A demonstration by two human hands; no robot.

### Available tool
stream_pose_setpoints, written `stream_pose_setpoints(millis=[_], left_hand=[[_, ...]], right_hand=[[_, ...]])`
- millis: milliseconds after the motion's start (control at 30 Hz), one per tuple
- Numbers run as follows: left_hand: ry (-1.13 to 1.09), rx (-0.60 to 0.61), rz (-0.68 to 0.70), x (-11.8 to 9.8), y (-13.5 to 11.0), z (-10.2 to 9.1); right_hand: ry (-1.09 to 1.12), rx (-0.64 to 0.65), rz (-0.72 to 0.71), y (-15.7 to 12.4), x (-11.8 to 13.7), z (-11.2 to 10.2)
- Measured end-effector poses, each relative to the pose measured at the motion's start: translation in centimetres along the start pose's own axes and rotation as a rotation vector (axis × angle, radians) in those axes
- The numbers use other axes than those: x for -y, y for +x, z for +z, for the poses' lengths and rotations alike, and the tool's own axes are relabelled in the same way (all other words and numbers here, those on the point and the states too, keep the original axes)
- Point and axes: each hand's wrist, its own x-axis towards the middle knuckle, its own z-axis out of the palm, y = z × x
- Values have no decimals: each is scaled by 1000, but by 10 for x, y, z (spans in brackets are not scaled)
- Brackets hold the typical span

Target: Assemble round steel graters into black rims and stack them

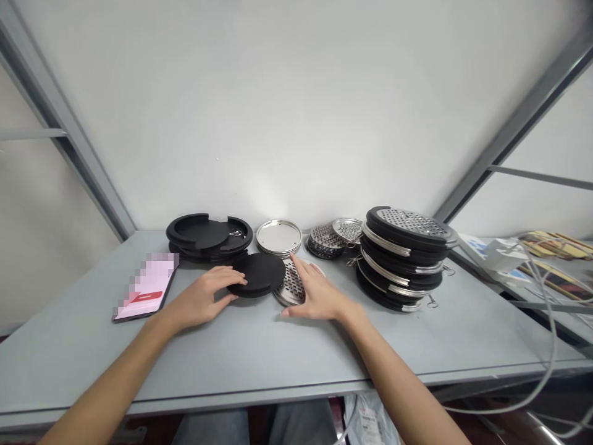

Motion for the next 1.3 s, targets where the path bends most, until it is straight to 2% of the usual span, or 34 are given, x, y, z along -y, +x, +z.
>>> stream_pose_setpoints(millis=[100, 233, 400, 533, 700, 833, 1033, 1200, 1300], left_hand=[[-38, 122, -65, 6, -2, -7], [-77, 217, -111, 13, -5, -11], [-64, 216, -166, 16, -9, -14], [-47, 205, -182, 14, -9, -14], [-49, 210, -149, 11, -8, -11], [-54, 220, -100, 3, -5, -6], [-82, 208, -44, -15, 3, 2], [-122, 149, -131, -17, 5, 10], [-123, 134, -135, -15, 5, 15]], right_hand=[[-43, 90, 28, -1, -1, 1], [-101, 75, 20, 0, 3, -2], [-102, 39, -17, -6, 9, -22], [-58, -44, -25, -10, 8, -36], [-72, -186, -31, -11, 4, -36], [-63, -236, -76, -9, 7, -28], [-78, -115, -273, -3, 17, -12], [-62, -6, -265, -1, 20, -7], [-12, 38, -255, -1, 22, -8]])
